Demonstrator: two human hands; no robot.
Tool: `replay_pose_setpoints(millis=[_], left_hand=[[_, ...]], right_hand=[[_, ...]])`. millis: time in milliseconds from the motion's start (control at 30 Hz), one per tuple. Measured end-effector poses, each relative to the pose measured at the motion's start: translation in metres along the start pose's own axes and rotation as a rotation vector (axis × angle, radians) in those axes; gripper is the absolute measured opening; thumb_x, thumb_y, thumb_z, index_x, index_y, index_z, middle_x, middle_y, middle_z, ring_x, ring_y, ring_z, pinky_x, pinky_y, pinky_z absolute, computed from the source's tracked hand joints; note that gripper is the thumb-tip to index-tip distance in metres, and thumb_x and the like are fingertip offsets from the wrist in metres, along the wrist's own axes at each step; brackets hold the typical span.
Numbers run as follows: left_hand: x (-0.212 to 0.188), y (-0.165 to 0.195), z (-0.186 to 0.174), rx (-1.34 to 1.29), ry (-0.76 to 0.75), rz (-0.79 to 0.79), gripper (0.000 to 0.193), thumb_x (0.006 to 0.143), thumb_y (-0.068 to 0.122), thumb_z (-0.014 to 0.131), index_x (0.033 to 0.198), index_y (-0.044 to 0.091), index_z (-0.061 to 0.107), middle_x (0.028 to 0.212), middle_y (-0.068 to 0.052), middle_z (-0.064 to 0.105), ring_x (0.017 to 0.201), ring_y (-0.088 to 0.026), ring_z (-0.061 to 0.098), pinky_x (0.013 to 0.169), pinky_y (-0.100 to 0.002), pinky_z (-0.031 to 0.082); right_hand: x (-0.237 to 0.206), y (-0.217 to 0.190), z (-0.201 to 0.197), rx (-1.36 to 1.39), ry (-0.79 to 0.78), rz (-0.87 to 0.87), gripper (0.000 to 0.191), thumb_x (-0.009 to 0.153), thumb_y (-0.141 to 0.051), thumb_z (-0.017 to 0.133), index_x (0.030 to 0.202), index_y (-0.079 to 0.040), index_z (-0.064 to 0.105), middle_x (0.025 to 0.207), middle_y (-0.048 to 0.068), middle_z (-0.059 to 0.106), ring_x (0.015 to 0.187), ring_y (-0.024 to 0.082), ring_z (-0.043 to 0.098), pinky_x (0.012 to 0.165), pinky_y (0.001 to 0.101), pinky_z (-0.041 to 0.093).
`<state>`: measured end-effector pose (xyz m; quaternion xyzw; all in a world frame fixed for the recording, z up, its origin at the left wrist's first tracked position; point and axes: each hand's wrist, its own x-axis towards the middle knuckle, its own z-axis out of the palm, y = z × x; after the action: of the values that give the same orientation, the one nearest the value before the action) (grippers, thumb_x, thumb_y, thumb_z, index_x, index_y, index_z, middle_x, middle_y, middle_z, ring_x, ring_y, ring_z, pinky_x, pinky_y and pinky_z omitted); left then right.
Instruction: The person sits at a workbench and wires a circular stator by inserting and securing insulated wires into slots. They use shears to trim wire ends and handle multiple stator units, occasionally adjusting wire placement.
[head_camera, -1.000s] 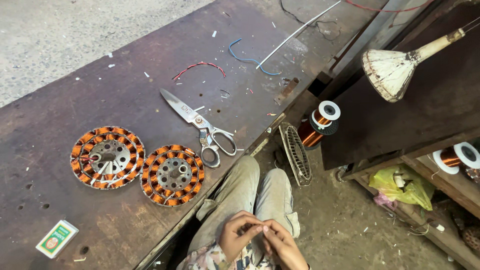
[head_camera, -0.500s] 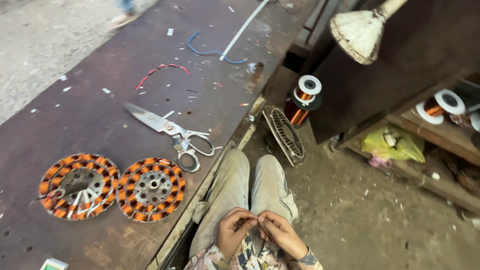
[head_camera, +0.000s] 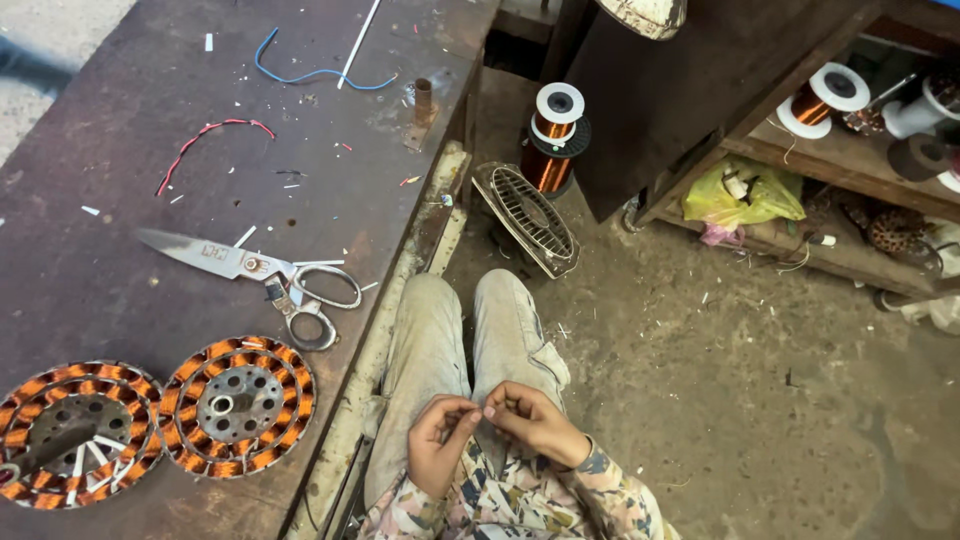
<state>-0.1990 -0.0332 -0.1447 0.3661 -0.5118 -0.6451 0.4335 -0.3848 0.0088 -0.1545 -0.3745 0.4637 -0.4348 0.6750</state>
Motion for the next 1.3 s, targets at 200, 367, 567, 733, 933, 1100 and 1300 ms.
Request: replay_pose_setpoints(millis=[200,367,567,733,933,1100,1300], left_hand=[[0.0,0.001,-0.002,0.142,-0.041,0.019,0.012,0.093,0.006,0.072,0.1,-0.003,0.069,0.098,-0.005,0.066,0.085,-0.01,0.065,0.075,-0.024,0.053],[-0.001,-0.002,-0.003,0.105,-0.015,-0.001,0.011,0.094,0.007,0.072,0.098,-0.003,0.069,0.097,-0.005,0.064,0.082,-0.01,0.063,0.072,-0.024,0.053],[0.001,-0.011,-0.007,0.041,0.022,-0.063,0.015,0.094,0.011,0.067,0.105,0.0,0.068,0.097,-0.003,0.067,0.082,-0.009,0.069,0.064,-0.025,0.053],[-0.003,-0.012,-0.014,0.113,0.062,0.138,0.015,0.099,0.012,0.071,0.108,0.0,0.069,0.098,-0.005,0.069,0.09,-0.01,0.065,0.079,-0.026,0.053],[-0.006,-0.011,-0.018,0.131,0.108,0.228,0.017,0.1,0.017,0.072,0.11,0.003,0.07,0.101,-0.004,0.07,0.091,-0.01,0.064,0.082,-0.027,0.051],[-0.005,-0.014,-0.021,0.164,0.161,0.255,0.018,0.098,0.018,0.073,0.111,0.005,0.07,0.103,-0.004,0.071,0.092,-0.011,0.066,0.082,-0.028,0.052],[-0.004,-0.016,-0.018,0.257,0.171,0.405,0.017,0.097,0.018,0.074,0.107,0.005,0.069,0.101,-0.005,0.068,0.096,-0.018,0.067,0.086,-0.031,0.053]], right_hand=[[-0.002,-0.011,-0.007,-0.018,-0.059,0.189,0.013,0.102,-0.015,0.062,0.1,-0.003,0.068,0.075,-0.004,0.062,0.064,0.003,0.055,0.056,0.0196,0.042],[-0.002,-0.032,0.007,-0.492,0.102,-0.315,0.006,0.092,-0.005,0.072,0.098,-0.004,0.07,0.082,0.002,0.068,0.07,0.006,0.063,0.059,0.0212,0.048],[0.002,-0.044,0.015,-0.812,0.19,-0.293,0.014,0.081,-0.006,0.072,0.095,-0.004,0.073,0.084,0.002,0.074,0.052,0.01,0.058,0.047,0.0261,0.043],[0.039,-0.031,0.004,-0.316,-0.046,0.119,0.023,0.1,-0.02,0.06,0.097,-0.005,0.076,0.073,-0.001,0.067,0.061,0.007,0.052,0.055,0.0212,0.04],[0.057,-0.029,0.015,-0.428,-0.017,-0.144,0.015,0.092,-0.015,0.071,0.097,-0.001,0.074,0.07,0.004,0.068,0.059,0.008,0.057,0.055,0.022,0.044],[0.058,-0.029,0.019,-0.551,0.04,-0.232,0.014,0.09,-0.011,0.074,0.099,-0.001,0.071,0.07,0.004,0.068,0.058,0.006,0.056,0.057,0.0205,0.046],[0.055,-0.023,-0.003,-0.364,-0.037,0.074,0.025,0.102,-0.021,0.059,0.101,0.0,0.072,0.071,0.001,0.061,0.054,0.005,0.042,0.049,0.0218,0.031]])
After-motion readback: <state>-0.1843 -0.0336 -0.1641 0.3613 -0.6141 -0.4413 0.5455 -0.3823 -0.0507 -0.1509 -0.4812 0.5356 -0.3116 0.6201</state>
